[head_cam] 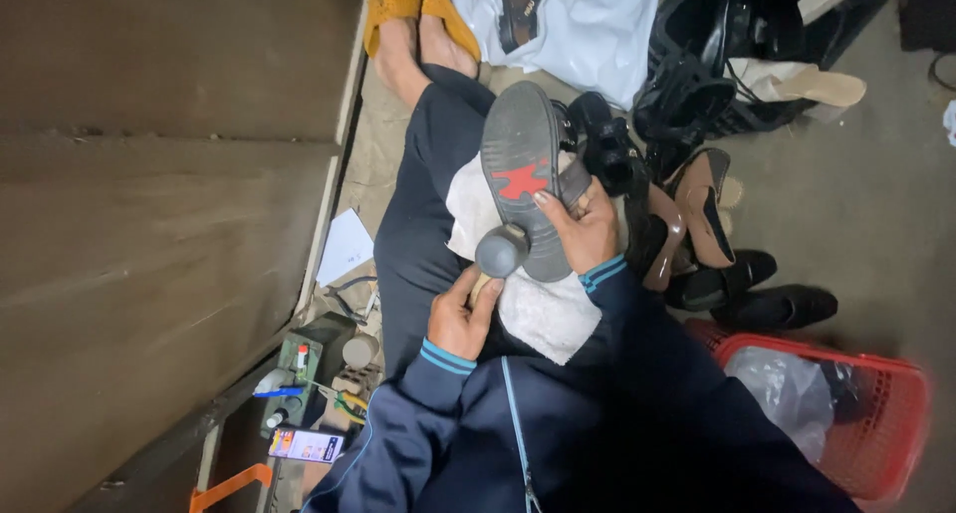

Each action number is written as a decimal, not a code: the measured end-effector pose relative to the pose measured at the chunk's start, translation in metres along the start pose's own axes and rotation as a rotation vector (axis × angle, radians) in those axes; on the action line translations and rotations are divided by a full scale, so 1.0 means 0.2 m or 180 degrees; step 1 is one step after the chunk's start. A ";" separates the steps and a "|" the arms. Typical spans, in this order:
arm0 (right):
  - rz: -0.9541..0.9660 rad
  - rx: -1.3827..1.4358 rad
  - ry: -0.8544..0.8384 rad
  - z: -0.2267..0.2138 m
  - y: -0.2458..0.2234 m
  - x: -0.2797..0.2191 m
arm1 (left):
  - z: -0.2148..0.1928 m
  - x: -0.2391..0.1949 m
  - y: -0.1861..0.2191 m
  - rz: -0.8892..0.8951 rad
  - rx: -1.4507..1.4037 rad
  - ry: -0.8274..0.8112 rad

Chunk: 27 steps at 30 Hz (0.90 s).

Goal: The person sits on the floor and uses a rubber mallet to tap the sole of a grey slip-on shoe resting on a white cloth. They then switch to a brown Nike slide sandal and continue tapping the sole with the mallet.

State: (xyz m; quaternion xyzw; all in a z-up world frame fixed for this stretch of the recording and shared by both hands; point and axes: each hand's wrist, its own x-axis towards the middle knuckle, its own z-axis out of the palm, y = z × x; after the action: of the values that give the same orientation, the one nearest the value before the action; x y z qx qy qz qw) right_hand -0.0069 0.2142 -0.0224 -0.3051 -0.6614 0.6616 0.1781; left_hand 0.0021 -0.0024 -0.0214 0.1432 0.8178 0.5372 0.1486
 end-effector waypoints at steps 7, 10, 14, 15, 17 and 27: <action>-0.0116 0.0061 0.0143 -0.01 0.11 -0.01 | -0.04 0.02 0.17 0.0038 0.0041 -0.0042; -0.0196 0.0299 0.0195 -0.03 0.17 -0.01 | -0.04 0.01 0.22 0.0082 -0.0160 0.0014; -0.0186 0.0304 0.0195 -0.03 0.14 0.00 | -0.06 -0.02 0.16 0.0077 0.0036 -0.0143; -0.0129 0.0354 0.0197 -0.03 0.13 -0.01 | -0.07 -0.05 0.14 0.0013 -0.0047 -0.0125; -0.0126 0.0259 0.0231 -0.04 0.16 -0.03 | -0.04 -0.07 0.09 0.0081 -0.0101 -0.0082; -0.0116 -0.0030 0.0274 -0.04 0.14 -0.01 | -0.05 -0.05 0.18 0.0037 0.0137 -0.0091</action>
State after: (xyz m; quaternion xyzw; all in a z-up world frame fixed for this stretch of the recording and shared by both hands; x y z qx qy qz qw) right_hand 0.0042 0.2183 -0.0485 -0.3221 -0.6616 0.6414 0.2170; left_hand 0.0093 -0.0017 0.0165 0.1589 0.8261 0.5183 0.1540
